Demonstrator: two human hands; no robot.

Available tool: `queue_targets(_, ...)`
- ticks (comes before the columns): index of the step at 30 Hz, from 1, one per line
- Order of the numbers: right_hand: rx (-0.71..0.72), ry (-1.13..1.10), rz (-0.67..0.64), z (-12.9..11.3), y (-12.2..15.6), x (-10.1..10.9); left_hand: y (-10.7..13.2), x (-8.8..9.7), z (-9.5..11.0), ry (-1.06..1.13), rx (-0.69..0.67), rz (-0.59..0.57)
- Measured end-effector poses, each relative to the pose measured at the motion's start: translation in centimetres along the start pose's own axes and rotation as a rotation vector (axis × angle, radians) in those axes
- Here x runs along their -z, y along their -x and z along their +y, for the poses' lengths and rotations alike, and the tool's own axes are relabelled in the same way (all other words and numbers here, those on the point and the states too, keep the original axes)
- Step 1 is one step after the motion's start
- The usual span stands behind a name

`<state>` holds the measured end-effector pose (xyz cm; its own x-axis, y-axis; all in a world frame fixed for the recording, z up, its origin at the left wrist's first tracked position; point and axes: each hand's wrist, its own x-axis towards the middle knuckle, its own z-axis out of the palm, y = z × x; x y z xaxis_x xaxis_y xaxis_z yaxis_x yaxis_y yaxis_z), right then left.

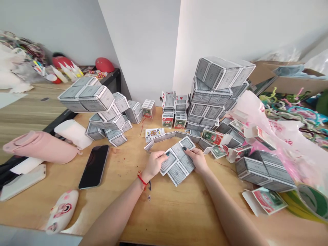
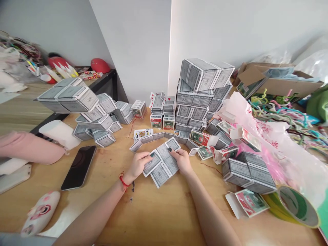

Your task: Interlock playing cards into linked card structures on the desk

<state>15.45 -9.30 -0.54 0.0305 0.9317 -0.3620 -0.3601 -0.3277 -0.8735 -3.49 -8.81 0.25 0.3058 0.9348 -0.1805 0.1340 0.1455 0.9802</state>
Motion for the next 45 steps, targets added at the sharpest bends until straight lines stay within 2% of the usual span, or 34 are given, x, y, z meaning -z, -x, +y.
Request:
queue_targets(5, 0.005, 0.021, 0.011, 0.2, -0.1, 0.1, -0.2, 0.2, 0.3, 0.011, 0.013, -0.028)
queue_targets(12, -0.03, 0.113, -0.058, -0.1, -0.1, 0.4, -0.2, 0.5, 0.2, -0.029, 0.046, -0.128)
queue_targets(21, -0.008, 0.209, -0.04, 0.1, -0.2, 0.4, -0.3, 0.0, -0.2, -0.056, -0.001, -0.056)
queue_targets(30, -0.031, 0.23, -0.06, -0.2, 0.1, 0.2, -0.7, 0.2, -0.3, -0.01, 0.035, -0.085)
queue_targets(38, 0.059, 0.098, 0.076, 0.3, 0.0, -0.4, -0.1, 0.5, 0.9, 0.161, -0.007, 0.078)
queue_targets(45, 0.065, 0.107, 0.063, 0.6, 0.0, -0.4, 0.3, 0.0, 1.2, -0.058, -0.078, 0.122)
